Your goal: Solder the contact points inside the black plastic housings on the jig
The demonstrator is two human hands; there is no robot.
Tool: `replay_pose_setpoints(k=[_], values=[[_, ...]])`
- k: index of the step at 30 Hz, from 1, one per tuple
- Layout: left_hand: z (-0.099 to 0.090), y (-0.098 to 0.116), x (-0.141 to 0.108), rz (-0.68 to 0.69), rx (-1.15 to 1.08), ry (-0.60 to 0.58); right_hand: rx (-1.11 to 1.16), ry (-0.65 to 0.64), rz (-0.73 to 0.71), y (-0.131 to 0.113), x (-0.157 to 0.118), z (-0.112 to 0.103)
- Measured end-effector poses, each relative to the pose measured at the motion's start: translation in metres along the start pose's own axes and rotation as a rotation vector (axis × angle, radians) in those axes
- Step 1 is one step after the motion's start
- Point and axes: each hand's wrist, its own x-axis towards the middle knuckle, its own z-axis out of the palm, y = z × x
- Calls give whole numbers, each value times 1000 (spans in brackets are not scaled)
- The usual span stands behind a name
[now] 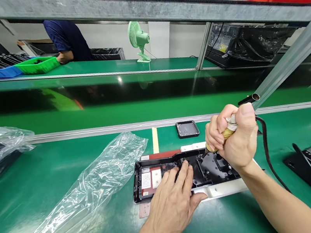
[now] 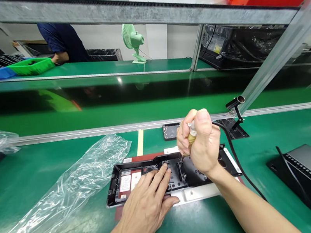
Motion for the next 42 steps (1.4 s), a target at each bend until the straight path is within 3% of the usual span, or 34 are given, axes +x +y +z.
replay_pose_setpoints(k=[22, 42], values=[[0, -4, -3, 51, 20, 0, 26, -20, 54, -1, 1, 0], [0, -4, -2, 54, 28, -8, 70, -124, 55, 0, 3, -8]])
